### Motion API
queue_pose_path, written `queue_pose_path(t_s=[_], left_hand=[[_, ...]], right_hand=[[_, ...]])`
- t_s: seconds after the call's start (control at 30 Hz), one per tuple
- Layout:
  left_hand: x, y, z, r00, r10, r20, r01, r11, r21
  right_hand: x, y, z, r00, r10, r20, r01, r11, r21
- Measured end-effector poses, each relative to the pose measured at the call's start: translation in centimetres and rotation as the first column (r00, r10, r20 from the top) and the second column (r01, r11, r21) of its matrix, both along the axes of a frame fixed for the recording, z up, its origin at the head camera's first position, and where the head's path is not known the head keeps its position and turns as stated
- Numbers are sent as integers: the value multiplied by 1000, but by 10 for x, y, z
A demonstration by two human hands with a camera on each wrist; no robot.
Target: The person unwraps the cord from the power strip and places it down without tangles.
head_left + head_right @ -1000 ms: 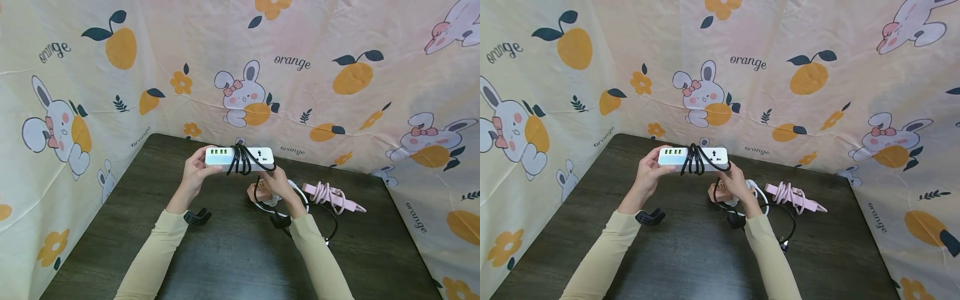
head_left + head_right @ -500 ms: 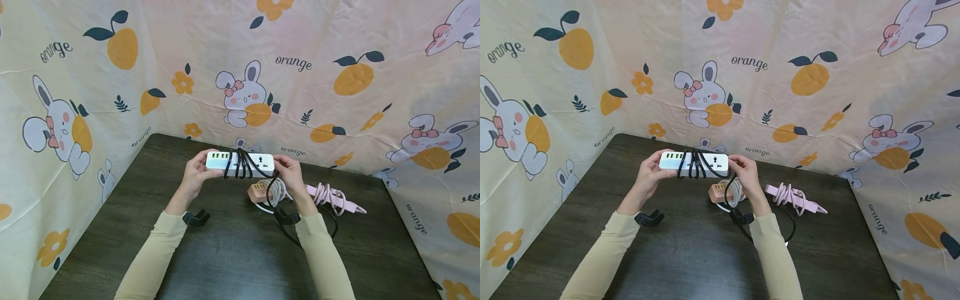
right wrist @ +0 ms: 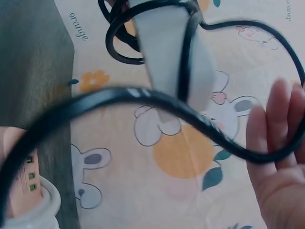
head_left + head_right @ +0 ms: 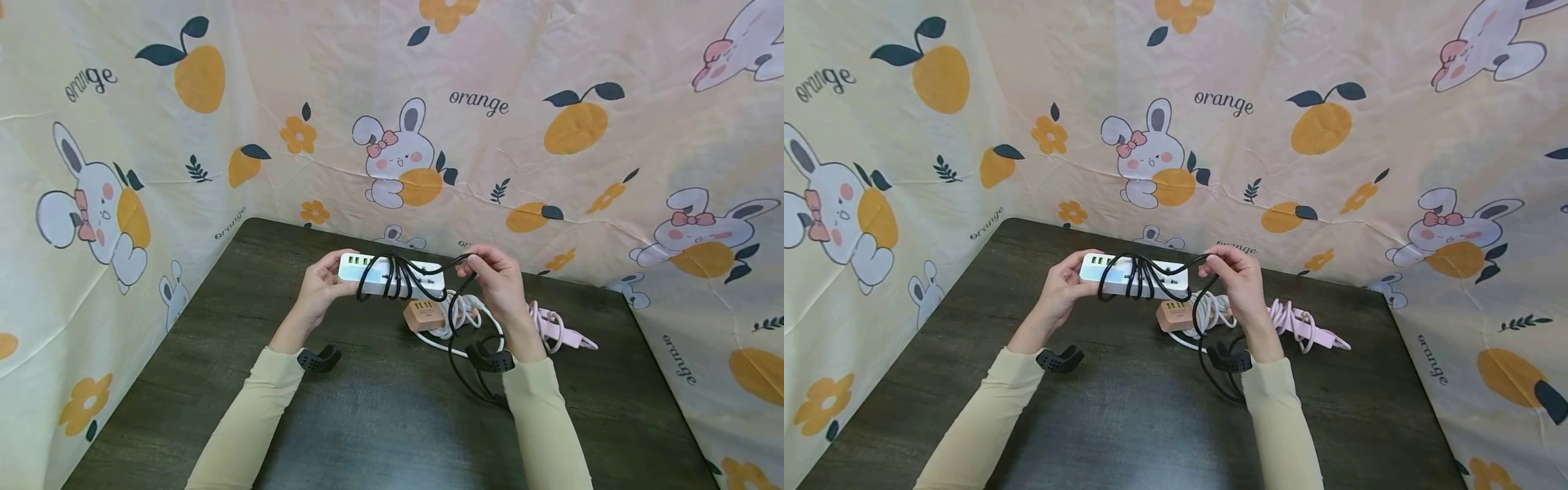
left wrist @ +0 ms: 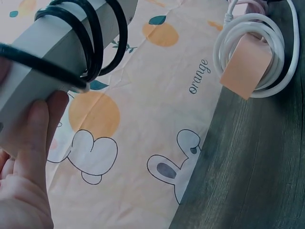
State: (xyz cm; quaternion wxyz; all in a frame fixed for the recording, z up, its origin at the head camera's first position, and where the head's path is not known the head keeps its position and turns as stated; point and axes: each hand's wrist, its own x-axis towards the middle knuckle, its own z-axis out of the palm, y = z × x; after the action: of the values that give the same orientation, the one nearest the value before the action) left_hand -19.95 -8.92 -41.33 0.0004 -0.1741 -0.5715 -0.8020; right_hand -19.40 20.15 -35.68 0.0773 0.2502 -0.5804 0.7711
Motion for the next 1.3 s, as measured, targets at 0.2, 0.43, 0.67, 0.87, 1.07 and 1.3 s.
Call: queue_pose_path(t_s=[0.2, 0.43, 0.67, 0.87, 1.07, 1.3], left_hand=[[-2, -2, -1, 999, 45, 8, -45, 999, 5], [-3, 0, 5, 996, 89, 5, -89, 995, 36], [-4, -2, 8, 994, 111, -18, -109, 990, 92], [-4, -7, 10, 993, 114, -30, -109, 986, 122], [-4, -10, 7, 996, 83, -21, -81, 993, 84], [-2, -13, 3, 996, 30, -82, -25, 998, 53]], right_hand=[[13, 13, 3, 968, 237, -82, -219, 959, 178], [25, 19, 5, 940, 340, 25, -299, 787, 540], [22, 9, 3, 997, 63, 37, -67, 583, 809], [14, 8, -8, 930, -335, -149, 310, 502, 807], [11, 17, -12, 749, -652, -120, 573, 544, 613], [13, 39, -2, 717, -697, -3, 686, 704, 187]])
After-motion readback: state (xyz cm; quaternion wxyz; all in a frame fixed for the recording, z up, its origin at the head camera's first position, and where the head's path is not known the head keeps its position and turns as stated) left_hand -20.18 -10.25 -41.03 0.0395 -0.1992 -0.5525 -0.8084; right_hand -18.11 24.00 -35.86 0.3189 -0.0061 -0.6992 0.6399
